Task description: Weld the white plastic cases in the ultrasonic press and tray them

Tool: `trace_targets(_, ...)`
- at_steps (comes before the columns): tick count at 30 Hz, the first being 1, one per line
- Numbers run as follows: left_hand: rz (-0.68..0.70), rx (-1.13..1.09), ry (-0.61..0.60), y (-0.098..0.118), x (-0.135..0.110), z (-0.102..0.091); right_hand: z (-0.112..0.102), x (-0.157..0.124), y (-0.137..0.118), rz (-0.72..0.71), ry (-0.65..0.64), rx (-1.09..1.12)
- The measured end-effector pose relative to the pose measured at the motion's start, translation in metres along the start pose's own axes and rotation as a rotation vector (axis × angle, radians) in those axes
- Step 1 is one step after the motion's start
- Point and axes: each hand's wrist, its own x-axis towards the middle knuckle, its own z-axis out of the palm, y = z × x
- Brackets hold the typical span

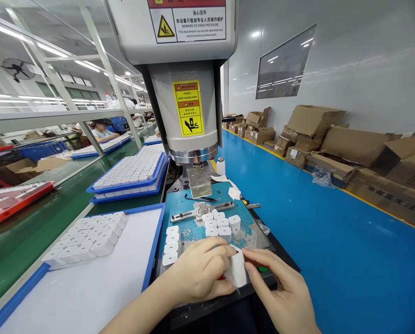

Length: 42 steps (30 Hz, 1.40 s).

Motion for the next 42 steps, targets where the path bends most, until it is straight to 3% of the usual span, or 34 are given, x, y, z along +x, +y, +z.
trace_targets(4, -0.040, -0.036, -0.020, 0.000, -0.001, 0.000, 0.000, -0.004, 0.001, 0.013, 0.016, -0.003)
trace_targets(10, 0.021, 0.119, -0.041, -0.002, -0.004, 0.000, 0.003, -0.008, 0.000, 0.242, -0.119, 0.044)
trace_targets(19, 0.018, 0.161, 0.019, 0.001, -0.003, 0.002, 0.011, -0.014, 0.000, 0.105, -0.016, -0.108)
trace_targets(27, 0.032, 0.208, 0.024, 0.003, -0.002, 0.002, 0.011, -0.014, 0.000, 0.240, -0.093, -0.004)
trace_targets(42, 0.010, 0.207, 0.012, -0.006, -0.007, 0.011, 0.013, -0.011, 0.001, 0.230, -0.128, 0.013)
